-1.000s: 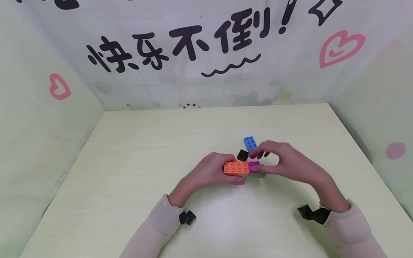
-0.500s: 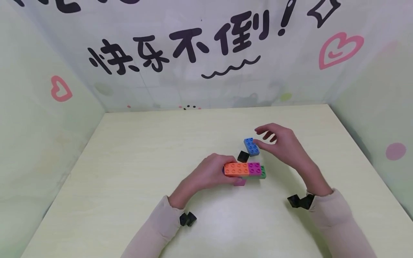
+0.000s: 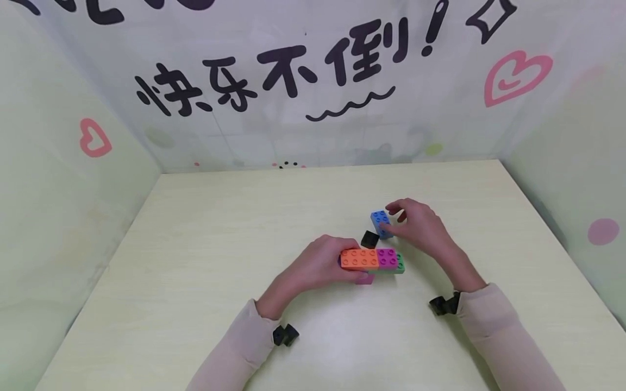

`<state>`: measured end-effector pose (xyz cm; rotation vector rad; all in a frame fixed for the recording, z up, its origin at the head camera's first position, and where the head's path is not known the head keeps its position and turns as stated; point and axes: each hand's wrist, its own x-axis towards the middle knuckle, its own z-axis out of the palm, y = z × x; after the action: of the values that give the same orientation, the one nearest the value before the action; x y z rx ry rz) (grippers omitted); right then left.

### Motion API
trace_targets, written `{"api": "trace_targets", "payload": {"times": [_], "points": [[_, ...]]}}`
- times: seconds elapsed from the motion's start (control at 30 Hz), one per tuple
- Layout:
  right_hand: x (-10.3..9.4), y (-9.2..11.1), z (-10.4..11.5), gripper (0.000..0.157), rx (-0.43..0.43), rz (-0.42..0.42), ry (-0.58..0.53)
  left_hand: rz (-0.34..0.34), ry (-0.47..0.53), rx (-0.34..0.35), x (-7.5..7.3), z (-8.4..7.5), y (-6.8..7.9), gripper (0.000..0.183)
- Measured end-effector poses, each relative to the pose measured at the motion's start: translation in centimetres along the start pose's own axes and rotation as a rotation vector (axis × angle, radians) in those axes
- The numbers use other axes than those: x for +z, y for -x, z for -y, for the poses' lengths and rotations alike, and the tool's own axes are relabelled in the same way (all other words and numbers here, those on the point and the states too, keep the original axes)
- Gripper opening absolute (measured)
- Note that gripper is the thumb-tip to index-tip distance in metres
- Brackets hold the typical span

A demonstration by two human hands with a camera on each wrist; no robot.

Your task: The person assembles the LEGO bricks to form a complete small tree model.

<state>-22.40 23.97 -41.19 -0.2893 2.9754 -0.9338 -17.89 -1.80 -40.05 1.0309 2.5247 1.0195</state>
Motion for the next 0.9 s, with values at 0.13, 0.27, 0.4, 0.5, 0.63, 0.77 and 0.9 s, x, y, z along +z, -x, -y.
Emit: {"api": "trace_targets", "payload": {"times": [0.13,0.27,0.4,0.5,0.63,0.77,0.9], "points": [[0.34,-0.1,-0.16,0.052,0.019,0.04,0.005,0.001,-0.007,0.0,0.06,0.04,-0.05,0.033],[0.46,-0.13,-0.23,0.048,0.018,0.061,-0.005,0.0,-0.009,0.002,0.07,0.07,-0.08,0.033],[0.39,-0.12,-0.32,0.046,0.004,0.07,0.004,0.003,-0.005,-0.005,0.03,0.07,-0.08,0.034],[0.23,0.04,-0.37,0.048,0.006,0.07,0.041,0.004,-0.009,-0.006,-0.01,0.02,-0.07,0.034],[0.15,0.28,-0.57,0.054,0.014,0.064,0.097,0.006,-0.015,-0.008,-0.03,0.02,-0.1,0.034],[0.17,0.41,-0.85,0.052,0.019,0.063,0.122,0.007,-0.011,-0.014,-0.03,-0.01,-0.13,0.034],[0.24,0.4,-1.04,0.05,0.017,0.065,0.13,0.008,-0.011,-0.014,0.0,0.01,-0.12,0.034]]}}
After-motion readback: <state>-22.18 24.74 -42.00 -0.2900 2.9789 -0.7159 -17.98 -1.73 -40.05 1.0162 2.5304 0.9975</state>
